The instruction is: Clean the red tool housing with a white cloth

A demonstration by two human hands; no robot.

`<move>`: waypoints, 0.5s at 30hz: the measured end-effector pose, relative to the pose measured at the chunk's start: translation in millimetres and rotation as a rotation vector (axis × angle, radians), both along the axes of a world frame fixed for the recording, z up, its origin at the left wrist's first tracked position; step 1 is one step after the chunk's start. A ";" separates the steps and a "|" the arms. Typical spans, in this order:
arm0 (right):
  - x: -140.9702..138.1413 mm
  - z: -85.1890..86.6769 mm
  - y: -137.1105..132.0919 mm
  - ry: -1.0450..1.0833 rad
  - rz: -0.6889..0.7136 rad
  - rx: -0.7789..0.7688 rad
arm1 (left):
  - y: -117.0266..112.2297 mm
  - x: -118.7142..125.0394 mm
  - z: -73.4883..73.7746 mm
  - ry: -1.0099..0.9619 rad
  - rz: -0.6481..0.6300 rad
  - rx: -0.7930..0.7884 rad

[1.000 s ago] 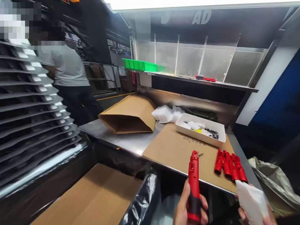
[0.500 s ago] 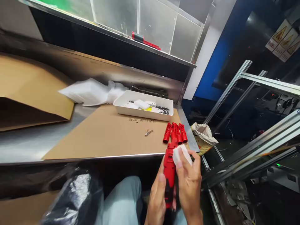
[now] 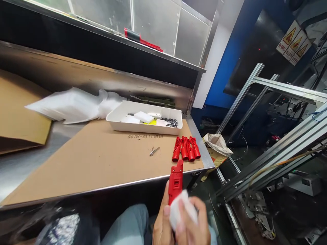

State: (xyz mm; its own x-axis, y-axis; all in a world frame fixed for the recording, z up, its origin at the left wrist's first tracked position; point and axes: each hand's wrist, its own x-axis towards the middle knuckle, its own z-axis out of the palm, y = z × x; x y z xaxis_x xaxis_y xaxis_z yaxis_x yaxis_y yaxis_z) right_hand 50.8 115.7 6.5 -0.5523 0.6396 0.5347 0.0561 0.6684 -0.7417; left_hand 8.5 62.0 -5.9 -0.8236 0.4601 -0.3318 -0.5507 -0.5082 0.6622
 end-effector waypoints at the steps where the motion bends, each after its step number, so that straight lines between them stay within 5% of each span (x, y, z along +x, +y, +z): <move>1: -1.8 0.4 2.4 -0.003 0.012 -0.032 | 1.1 -1.2 0.5 0.040 0.027 -0.022; 5: -7.0 3.6 7.0 0.010 0.092 -0.089 | 4.5 -9.1 6.1 -0.011 0.126 -0.038; 11: -7.7 12.1 9.5 -0.046 0.085 -0.088 | 0.3 -11.4 3.1 -0.110 -0.057 0.103; 15: -3.0 13.8 11.8 -0.044 0.118 -0.072 | 1.4 -17.4 -10.4 -0.183 -0.049 0.093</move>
State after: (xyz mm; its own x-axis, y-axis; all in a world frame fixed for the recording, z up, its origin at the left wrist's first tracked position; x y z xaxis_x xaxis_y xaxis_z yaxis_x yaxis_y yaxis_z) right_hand 47.8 127.5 20.4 -0.6476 0.6047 0.4637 0.0139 0.6178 -0.7862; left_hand -8.9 63.4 -16.3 -0.7293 0.5337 -0.4281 -0.6830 -0.5319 0.5006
